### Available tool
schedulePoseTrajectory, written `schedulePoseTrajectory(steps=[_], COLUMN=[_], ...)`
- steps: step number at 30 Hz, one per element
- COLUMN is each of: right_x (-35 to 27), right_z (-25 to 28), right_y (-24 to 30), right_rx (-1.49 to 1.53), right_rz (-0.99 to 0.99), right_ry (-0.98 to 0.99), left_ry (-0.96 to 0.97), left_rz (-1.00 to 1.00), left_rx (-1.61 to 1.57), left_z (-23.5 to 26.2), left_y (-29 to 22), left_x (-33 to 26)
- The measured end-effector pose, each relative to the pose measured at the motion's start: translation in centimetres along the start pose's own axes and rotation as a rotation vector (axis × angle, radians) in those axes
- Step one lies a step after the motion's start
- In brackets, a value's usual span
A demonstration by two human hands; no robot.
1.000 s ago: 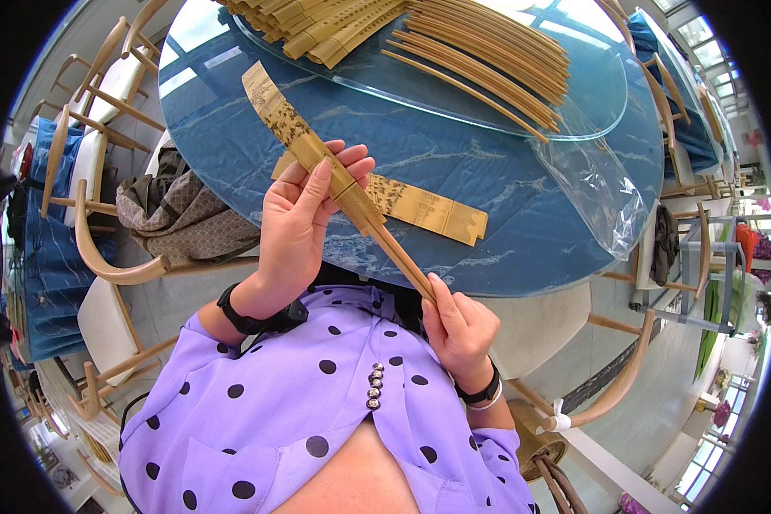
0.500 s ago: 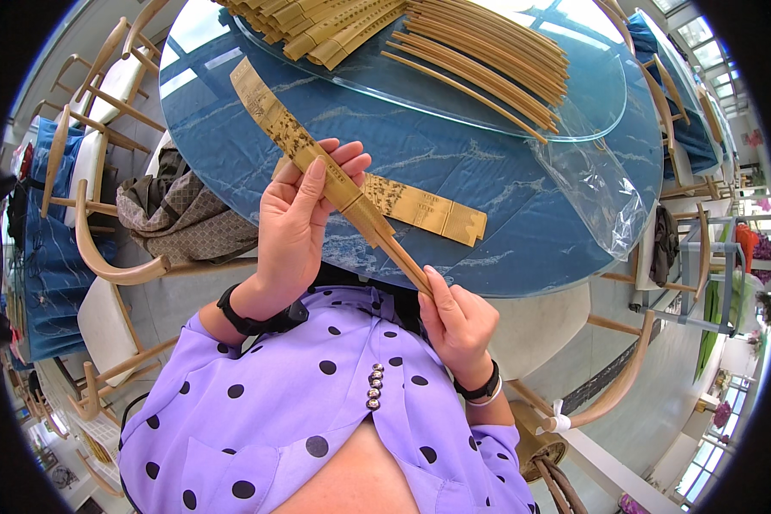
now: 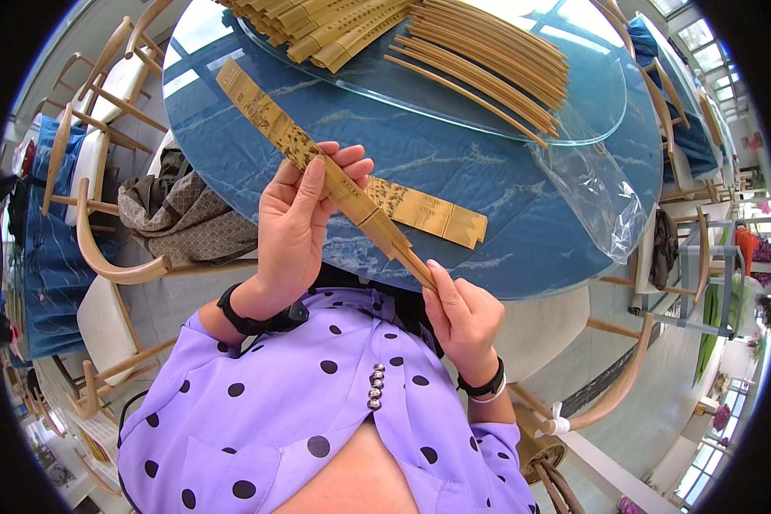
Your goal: The person repeatedly picks up flat bamboo strips and thin bamboo sticks from a glass table, aligns them, and slides the sticks into slots on the strips to form fan-like assemblies. The person places each completed assembly back on the table and repeats the process with new components.
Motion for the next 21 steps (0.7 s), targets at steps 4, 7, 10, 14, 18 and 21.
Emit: schedulePoseTrajectory(steps=[4,7,10,14,18,21], right_x=[0.2,0.1,0.1,0.3,0.9,0.9], right_z=[-0.2,-0.1,-0.1,-0.3,-0.5,-0.4], right_y=[-0.1,-0.3,-0.3,-0.1,0.1,0.2], right_rx=[0.0,-0.013,0.007,0.057,0.037,0.019], right_rz=[0.002,0.005,0.001,-0.028,-0.027,-0.025], right_ry=[-0.003,-0.002,-0.006,-0.003,0.018,0.03], left_ry=[0.009,-0.003,0.012,0.016,-0.003,-0.014], left_rz=[0.029,-0.006,-0.012,-0.016,0.014,-0.01], left_rx=[-0.072,-0.055,-0.008,-0.004,-0.058,-0.057], left_z=[0.1,0.3,0.4,-0.1,-0.1,0.6], left_y=[0.0,-0.4,-0.4,0.0,0.4,0.0], left_x=[0.3,0.9,0.8,0.2,-0.1,0.7])
Point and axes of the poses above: each hand's wrist, its own x-axis towards the middle knuckle, its own z-axis out of the back of the hand, y = z × x, the point moved 5 cm from there along x, towards the middle knuckle, and after that the axes turned 6 degrees about -z, right-handed, at the moved point
